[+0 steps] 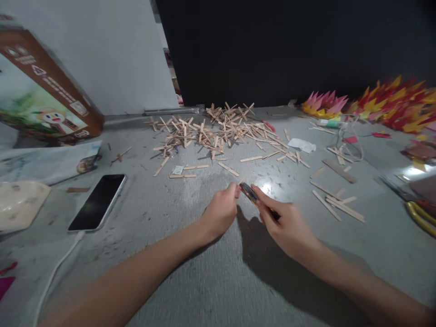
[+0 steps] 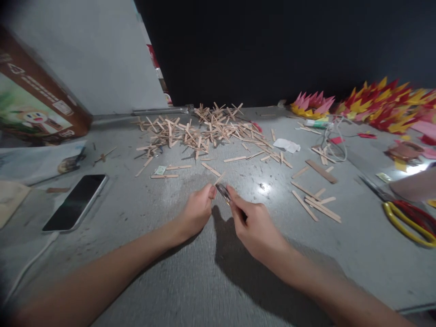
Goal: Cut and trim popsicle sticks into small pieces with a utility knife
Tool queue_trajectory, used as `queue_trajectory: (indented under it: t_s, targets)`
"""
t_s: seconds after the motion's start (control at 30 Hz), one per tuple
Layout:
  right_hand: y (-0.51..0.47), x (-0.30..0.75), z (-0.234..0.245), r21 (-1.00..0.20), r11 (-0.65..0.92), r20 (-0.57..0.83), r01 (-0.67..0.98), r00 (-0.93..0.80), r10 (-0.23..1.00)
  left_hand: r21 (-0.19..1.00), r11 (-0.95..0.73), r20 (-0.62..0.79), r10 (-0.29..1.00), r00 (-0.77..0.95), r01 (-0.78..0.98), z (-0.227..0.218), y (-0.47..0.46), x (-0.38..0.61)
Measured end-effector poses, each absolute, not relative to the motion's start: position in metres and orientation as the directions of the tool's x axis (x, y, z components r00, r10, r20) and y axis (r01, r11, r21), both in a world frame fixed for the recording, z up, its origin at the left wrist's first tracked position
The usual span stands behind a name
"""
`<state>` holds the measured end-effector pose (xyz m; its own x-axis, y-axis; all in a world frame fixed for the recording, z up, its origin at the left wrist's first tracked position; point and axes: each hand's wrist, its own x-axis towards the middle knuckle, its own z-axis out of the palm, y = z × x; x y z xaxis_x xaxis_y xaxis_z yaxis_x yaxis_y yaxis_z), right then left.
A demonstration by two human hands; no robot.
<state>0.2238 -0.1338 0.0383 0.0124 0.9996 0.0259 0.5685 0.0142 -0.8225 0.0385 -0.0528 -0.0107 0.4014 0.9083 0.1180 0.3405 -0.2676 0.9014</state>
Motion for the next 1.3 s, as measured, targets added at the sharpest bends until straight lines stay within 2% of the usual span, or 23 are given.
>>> queue_trajectory:
  t_s: [0.1, 0.23, 0.3, 0.43, 0.6, 0.73, 1.0, 1.3]
  targets:
    - [-0.133, 0.221, 0.042, -0.893, -0.071, -0.058, 0.444, 0.041, 0.997, 0.911, -0.262, 0.127, 0.914, 0.386, 0.32, -0.007, -0.052, 0.04]
    - [-0.135, 0.214, 0.042, -0.962, -0.233, -0.232, 0.141, 0.025, 0.972, 0.933, -0.241, 0.13, 0.918, 0.374, 0.268, -0.002, -0.053, 0.041]
    - [-0.136, 0.211, 0.04, -0.964, -0.259, -0.258, 0.055, 0.012, 0.966, 0.961, -0.175, 0.085, 0.925, 0.37, 0.216, -0.001, -0.053, 0.042]
    - [-0.135, 0.209, 0.04, -0.966, -0.259, -0.259, -0.009, -0.01, 0.966, 0.998, -0.051, 0.028, 0.916, 0.4, 0.047, -0.001, -0.054, 0.045]
    - [-0.135, 0.212, 0.039, -0.964, -0.267, -0.267, -0.004, -0.015, 0.964, 0.989, 0.054, 0.017, 0.884, 0.467, -0.138, 0.0, -0.054, 0.047]
    - [-0.135, 0.215, 0.039, -0.969, -0.241, -0.242, 0.06, -0.022, 0.97, 0.989, 0.078, -0.012, 0.885, 0.465, -0.124, 0.002, -0.054, 0.048]
    - [-0.135, 0.213, 0.041, -0.97, -0.232, -0.24, 0.073, -0.151, 0.959, 0.991, 0.084, -0.031, 0.902, 0.431, -0.105, -0.001, -0.052, 0.048]
    - [-0.135, 0.217, 0.042, -0.971, -0.222, -0.233, 0.088, -0.149, 0.961, 0.982, 0.109, -0.027, 0.887, 0.46, -0.153, 0.008, -0.053, 0.048]
